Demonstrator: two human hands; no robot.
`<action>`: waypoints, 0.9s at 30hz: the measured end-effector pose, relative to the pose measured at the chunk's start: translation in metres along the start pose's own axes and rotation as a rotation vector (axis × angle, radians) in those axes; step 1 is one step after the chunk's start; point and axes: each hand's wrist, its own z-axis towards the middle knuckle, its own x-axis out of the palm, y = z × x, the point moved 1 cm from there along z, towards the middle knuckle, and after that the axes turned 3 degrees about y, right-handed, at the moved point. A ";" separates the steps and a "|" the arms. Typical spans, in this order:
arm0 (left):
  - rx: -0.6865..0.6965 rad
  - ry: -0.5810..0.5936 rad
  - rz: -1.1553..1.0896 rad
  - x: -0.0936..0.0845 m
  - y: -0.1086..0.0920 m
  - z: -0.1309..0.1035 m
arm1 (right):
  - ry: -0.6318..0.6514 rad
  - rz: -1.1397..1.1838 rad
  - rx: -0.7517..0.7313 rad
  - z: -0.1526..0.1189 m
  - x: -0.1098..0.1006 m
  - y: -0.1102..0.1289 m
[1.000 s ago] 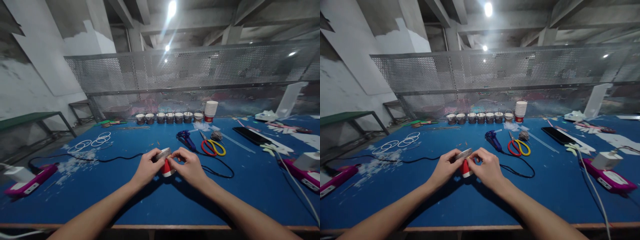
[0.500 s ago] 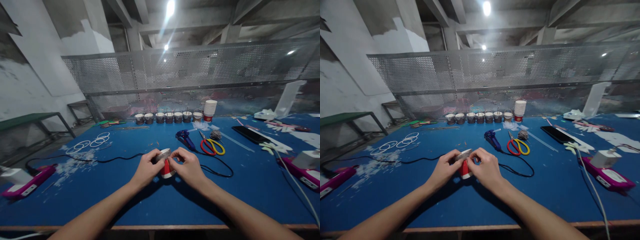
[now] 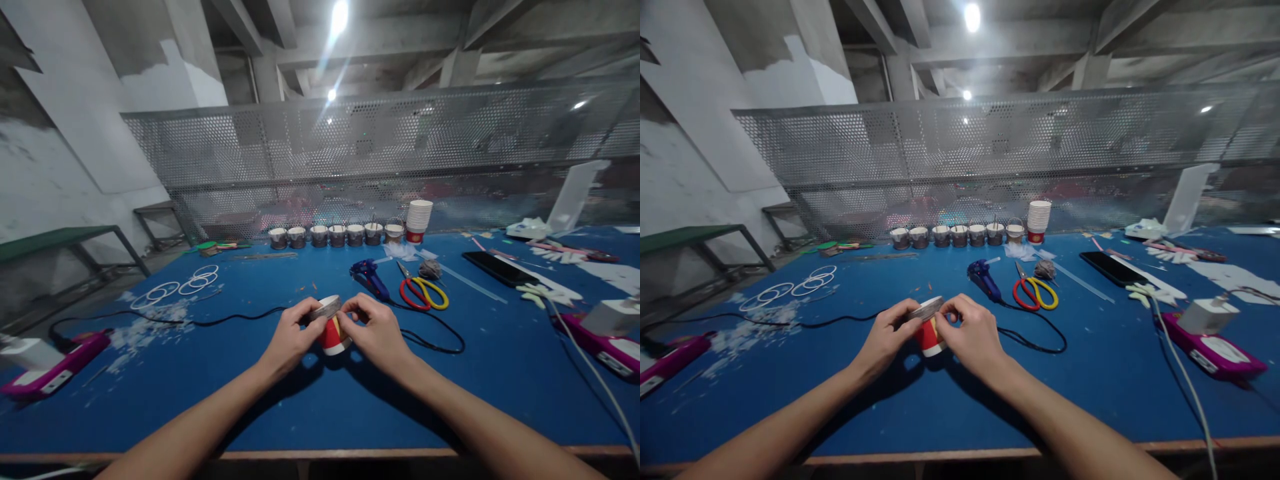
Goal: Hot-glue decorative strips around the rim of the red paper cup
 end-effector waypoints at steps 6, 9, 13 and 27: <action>-0.045 -0.019 -0.006 0.002 0.002 0.001 | 0.018 0.042 0.040 0.001 -0.001 -0.001; -0.080 -0.031 -0.055 0.002 0.002 0.002 | 0.052 0.059 0.070 0.002 -0.002 -0.005; -0.130 -0.035 -0.125 0.001 0.005 0.003 | 0.061 0.037 0.105 0.019 -0.015 -0.010; -0.271 -0.054 -0.487 -0.002 0.011 0.009 | 0.164 0.138 -0.059 0.043 -0.027 0.011</action>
